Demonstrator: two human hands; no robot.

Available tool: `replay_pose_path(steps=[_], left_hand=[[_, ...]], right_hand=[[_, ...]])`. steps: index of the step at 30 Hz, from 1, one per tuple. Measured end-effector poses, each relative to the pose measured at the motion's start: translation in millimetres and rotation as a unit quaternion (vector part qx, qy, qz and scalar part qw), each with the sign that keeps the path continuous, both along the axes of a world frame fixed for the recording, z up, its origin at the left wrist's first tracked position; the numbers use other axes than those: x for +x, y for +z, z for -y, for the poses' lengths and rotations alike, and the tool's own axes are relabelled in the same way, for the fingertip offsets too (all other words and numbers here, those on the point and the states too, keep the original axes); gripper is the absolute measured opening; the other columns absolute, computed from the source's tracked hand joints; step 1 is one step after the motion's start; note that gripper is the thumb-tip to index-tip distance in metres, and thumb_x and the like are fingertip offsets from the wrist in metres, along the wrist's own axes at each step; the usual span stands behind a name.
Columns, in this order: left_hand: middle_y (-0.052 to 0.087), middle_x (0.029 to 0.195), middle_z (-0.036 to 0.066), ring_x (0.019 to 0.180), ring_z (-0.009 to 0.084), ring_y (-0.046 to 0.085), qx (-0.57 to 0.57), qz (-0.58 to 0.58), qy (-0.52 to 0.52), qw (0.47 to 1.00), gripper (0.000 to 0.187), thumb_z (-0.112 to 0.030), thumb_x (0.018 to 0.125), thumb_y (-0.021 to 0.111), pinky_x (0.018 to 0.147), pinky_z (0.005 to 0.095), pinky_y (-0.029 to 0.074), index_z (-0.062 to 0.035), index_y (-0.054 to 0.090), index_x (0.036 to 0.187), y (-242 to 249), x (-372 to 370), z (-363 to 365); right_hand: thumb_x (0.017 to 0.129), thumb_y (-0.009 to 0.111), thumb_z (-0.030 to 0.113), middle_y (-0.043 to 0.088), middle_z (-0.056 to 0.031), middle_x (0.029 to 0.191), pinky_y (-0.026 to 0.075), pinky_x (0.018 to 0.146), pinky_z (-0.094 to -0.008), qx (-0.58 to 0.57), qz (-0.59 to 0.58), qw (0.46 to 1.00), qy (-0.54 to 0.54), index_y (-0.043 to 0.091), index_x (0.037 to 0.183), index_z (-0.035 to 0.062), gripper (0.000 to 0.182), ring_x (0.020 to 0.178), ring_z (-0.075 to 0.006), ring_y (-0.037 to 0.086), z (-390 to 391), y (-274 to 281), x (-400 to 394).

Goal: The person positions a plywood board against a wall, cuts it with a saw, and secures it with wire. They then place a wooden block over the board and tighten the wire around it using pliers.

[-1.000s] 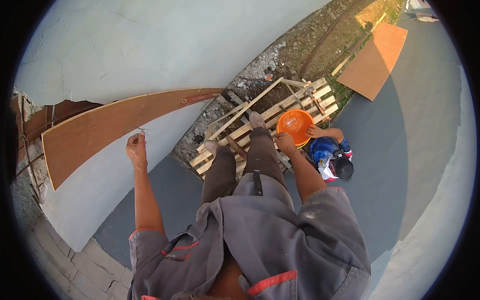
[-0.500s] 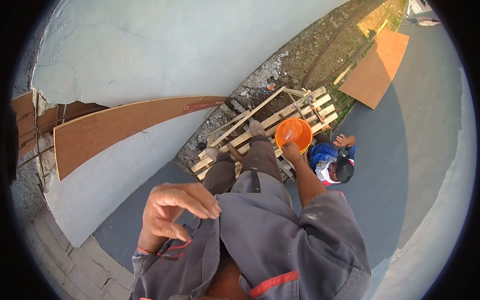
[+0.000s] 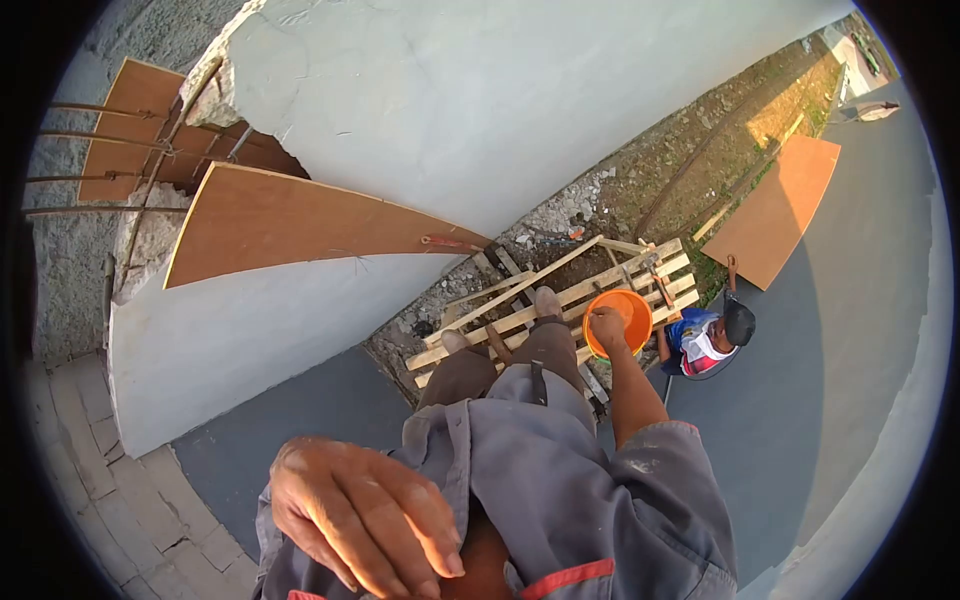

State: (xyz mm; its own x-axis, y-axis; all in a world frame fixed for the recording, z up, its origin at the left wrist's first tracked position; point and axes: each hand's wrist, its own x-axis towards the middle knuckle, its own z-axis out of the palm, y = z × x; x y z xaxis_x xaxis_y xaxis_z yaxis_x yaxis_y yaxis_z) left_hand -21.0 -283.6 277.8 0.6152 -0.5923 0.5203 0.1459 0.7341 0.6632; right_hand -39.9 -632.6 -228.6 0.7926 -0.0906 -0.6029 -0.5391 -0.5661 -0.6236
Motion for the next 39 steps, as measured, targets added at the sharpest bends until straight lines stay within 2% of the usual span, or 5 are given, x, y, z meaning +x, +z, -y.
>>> replay_pose_path(steps=[4,8,13,25,39], left_hand=[[0.068,0.096,0.023,0.093,0.0419,0.066,0.172,0.046,0.262,0.948,0.020,-0.006,0.082,0.074,0.086,0.0517,0.052,0.0067,0.069,0.096,30,-20,-57],[0.066,0.113,0.019,0.105,0.0327,0.064,0.553,0.224,0.667,0.445,0.037,-0.008,0.079,0.076,0.091,0.0424,0.051,-0.0005,0.066,0.113,31,-7,-112],[0.061,0.125,0.016,0.121,0.0339,0.053,0.653,0.203,0.685,0.251,0.054,-0.011,0.078,0.076,0.107,0.0439,0.038,-0.0081,0.059,0.129,-3,27,-168],[0.068,0.100,0.009,0.091,0.0230,0.064,0.660,0.069,0.693,0.282,0.030,-0.023,0.084,0.077,0.083,0.0348,0.048,-0.0045,0.071,0.106,-19,57,-188],[0.050,0.079,-0.003,0.075,0.0063,0.042,0.607,0.001,0.691,0.393,0.023,-0.024,0.096,0.067,0.069,0.0221,0.034,-0.0033,0.060,0.086,-18,53,-186]], right_hand=[[0.085,0.063,0.019,0.072,-0.0159,0.081,0.056,0.067,-0.0347,-0.042,0.108,0.973,0.201,0.072,0.102,-0.0015,0.028,0.068,-0.0224,0.070,-43,-23,-27],[0.080,0.065,0.021,0.072,-0.0159,0.080,0.055,0.072,-0.0345,0.012,0.021,0.974,0.226,0.073,0.096,0.0001,0.028,0.070,-0.0251,0.070,-96,-24,-22],[0.081,0.064,0.018,0.071,-0.0163,0.084,0.055,0.070,-0.0349,0.020,0.246,0.890,0.382,0.072,0.097,0.0004,0.026,0.072,-0.0250,0.070,-110,32,19],[0.097,0.063,0.023,0.067,-0.0043,0.085,0.049,0.063,-0.0281,0.253,0.005,0.958,0.134,0.066,0.114,-0.0009,0.029,0.072,-0.0112,0.060,-255,143,148],[0.098,0.061,0.028,0.063,-0.0068,0.095,0.052,0.082,-0.0391,0.577,-0.218,0.749,-0.242,0.060,0.100,0.0084,0.020,0.089,-0.0201,0.061,-418,112,185]])
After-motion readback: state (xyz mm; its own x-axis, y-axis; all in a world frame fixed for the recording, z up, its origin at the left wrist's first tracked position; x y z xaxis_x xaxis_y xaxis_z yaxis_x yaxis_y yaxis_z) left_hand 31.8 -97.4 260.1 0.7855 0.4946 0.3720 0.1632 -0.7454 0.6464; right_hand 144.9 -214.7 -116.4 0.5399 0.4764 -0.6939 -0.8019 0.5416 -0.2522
